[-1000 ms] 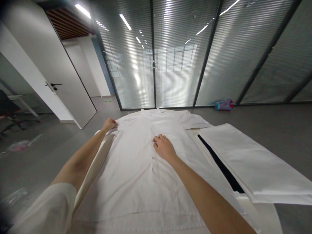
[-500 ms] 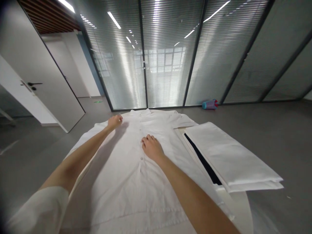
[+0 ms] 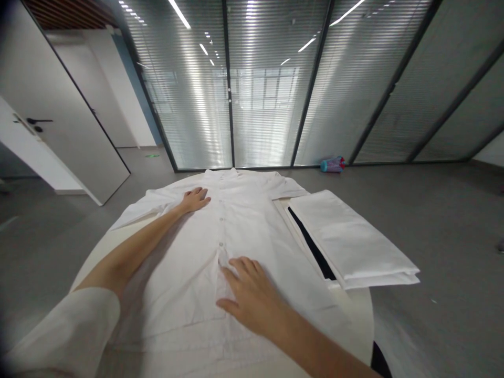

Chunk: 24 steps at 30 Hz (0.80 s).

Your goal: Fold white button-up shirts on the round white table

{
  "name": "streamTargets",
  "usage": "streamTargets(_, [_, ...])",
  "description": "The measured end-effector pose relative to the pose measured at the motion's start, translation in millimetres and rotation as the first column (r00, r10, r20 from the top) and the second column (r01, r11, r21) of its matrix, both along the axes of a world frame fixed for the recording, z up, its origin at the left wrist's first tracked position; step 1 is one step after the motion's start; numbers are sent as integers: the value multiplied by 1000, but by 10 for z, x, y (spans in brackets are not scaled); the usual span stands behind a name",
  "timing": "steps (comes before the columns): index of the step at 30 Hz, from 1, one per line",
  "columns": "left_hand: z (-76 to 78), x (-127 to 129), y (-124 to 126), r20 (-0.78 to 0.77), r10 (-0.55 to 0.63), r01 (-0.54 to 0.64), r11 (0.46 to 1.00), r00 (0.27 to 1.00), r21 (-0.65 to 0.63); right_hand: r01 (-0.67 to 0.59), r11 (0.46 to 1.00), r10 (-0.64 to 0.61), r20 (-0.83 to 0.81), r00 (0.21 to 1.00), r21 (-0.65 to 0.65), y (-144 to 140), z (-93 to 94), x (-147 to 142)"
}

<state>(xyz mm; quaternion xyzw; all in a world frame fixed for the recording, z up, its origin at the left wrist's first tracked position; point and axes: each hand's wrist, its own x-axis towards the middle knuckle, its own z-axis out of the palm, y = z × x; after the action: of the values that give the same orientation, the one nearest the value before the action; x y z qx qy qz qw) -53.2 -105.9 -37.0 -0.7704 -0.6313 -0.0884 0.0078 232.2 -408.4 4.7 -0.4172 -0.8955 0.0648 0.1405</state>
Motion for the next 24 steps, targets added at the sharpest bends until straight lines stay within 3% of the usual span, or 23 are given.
streamTargets(4, [25,17,8,7,8,-8,999,1000,-33,3,990,-9,42,999,138,-418,-21,-153])
streamTargets(10, [51,18,18,12,31,-30,998,999,-50,-118,966,80,166,983,232,-456,-20,-291])
streamTargets(13, [48,22,16,13,34,-34,998,999,-45,-178,962,129,232,964,205,-447,31,-302])
streamTargets(24, [50,43,-1,17,39,-39,999,999,-20,-272,961,255,212,943,52,-334,153,-239])
